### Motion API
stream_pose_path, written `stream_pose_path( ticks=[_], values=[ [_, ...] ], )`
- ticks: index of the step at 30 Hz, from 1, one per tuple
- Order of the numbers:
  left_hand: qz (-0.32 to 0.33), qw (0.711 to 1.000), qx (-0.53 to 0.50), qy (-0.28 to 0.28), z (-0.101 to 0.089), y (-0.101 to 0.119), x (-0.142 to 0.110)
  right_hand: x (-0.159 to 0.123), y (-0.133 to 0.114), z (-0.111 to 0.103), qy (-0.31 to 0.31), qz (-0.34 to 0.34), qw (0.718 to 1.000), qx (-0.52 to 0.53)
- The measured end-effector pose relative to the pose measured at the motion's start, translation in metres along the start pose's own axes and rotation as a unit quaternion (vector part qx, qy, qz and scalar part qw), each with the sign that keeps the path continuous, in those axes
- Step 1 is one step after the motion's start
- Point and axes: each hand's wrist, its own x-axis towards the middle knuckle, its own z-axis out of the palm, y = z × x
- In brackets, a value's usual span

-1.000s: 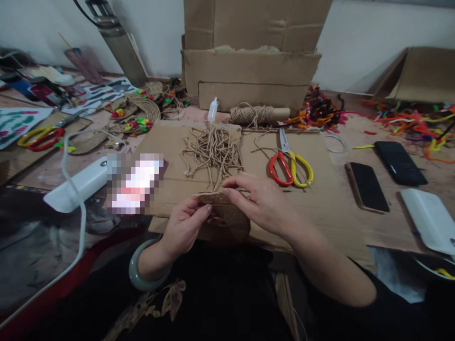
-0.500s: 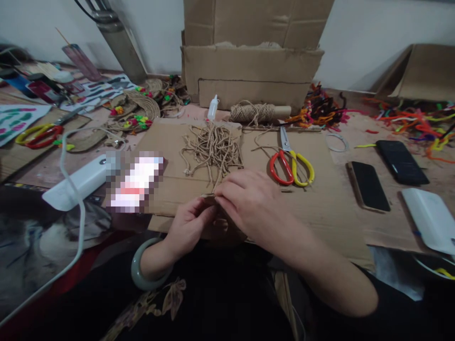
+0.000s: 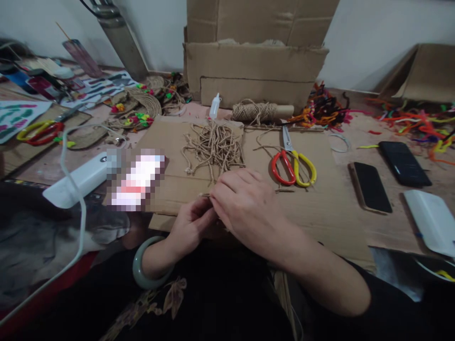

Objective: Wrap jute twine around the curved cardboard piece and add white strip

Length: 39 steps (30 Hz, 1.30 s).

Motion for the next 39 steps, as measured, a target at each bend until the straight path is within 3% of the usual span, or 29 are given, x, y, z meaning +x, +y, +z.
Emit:
stream_pose_path(
  ticks=[9,14,20,27,35,39],
  values=[
    [-0.014,1.0,-0.004,0.001,-0.002,0.0,-0.001,-0.005,0.005,-0.004,-0.003,0.021,0.999,0.031],
    [0.02,0.999,0.041,0.012,-0.008,-0.006,-0.001,-0.021,0.018,-0.005,0.003,0.091,0.994,0.068],
    [0.015,0.999,-0.022,0.018,-0.007,-0.016,0.001,-0.032,0.022,0.003,-0.038,0.155,0.976,0.148],
    [0.018,0.997,-0.071,0.031,-0.008,-0.014,0.001,-0.037,0.025,0.003,-0.044,0.189,0.96,0.203],
    [0.002,0.996,-0.085,0.007,-0.008,-0.015,-0.001,-0.029,0.043,0.012,-0.086,0.151,0.909,0.378],
    [-0.008,0.997,-0.075,0.03,-0.008,-0.014,-0.001,-0.025,0.041,0.011,-0.093,0.169,0.915,0.353]
  ],
)
